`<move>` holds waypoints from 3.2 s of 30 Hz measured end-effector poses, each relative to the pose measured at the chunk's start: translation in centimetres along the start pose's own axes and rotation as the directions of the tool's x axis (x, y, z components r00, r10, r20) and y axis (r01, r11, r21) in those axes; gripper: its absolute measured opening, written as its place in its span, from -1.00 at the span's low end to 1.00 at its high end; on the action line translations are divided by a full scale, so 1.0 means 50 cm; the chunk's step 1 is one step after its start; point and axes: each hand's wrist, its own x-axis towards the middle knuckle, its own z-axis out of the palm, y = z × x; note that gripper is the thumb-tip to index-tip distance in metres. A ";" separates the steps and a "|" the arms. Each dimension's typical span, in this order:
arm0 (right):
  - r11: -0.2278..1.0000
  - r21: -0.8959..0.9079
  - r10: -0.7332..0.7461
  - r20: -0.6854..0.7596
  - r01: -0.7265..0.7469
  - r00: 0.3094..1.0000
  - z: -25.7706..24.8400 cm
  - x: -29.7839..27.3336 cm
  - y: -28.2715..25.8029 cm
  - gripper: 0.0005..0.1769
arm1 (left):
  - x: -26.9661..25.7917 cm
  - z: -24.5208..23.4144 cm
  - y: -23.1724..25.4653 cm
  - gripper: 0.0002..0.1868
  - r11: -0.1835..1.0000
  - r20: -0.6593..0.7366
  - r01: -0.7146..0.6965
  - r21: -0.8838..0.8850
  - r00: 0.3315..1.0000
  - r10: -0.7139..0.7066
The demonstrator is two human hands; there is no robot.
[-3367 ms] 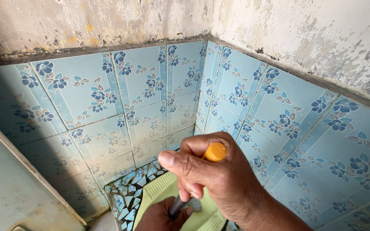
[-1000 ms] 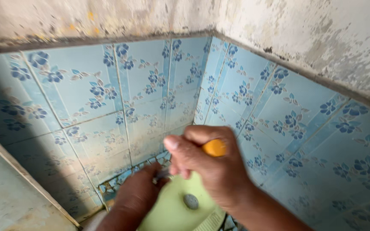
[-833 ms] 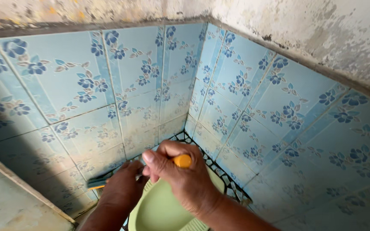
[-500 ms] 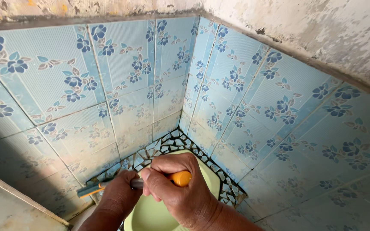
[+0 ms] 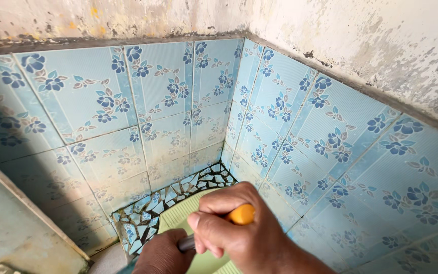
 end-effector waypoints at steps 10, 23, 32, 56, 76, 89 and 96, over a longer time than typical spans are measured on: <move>0.973 0.216 0.091 -0.045 -0.079 0.995 -0.085 -0.016 -0.054 -0.60 | -0.071 0.044 0.081 -0.58 0.991 0.174 -0.025 -0.128 0.984 0.048; 0.962 0.223 -0.084 -0.307 0.157 0.948 -0.038 0.014 -0.098 -0.90 | -0.049 -0.024 0.088 -0.65 0.951 0.042 -0.167 -0.260 0.982 0.183; 0.996 0.052 -0.063 -0.241 0.077 0.969 0.091 0.090 0.057 -0.78 | 0.108 -0.097 -0.057 -0.62 0.950 -0.266 -0.258 -0.178 0.942 0.206; 0.988 0.135 0.089 -0.098 -0.076 0.991 -0.020 0.056 0.055 -0.63 | 0.145 0.034 -0.085 -0.57 0.957 -0.038 -0.266 -0.119 0.964 0.263; 0.825 0.477 -0.123 -0.374 0.305 0.919 -0.010 0.027 -0.050 -0.63 | 0.093 -0.033 -0.035 -0.70 0.928 -0.040 -0.258 -0.268 0.966 0.257; 0.950 0.230 -0.127 -0.342 0.213 0.931 0.100 0.129 0.087 -0.67 | 0.116 -0.101 -0.030 -0.64 0.921 -0.258 -0.263 -0.288 0.947 0.190; 0.996 -0.013 -0.082 -0.362 0.083 0.929 0.099 0.132 0.083 -0.58 | 0.149 -0.087 -0.057 -0.61 0.899 -0.208 -0.279 -0.339 0.954 0.217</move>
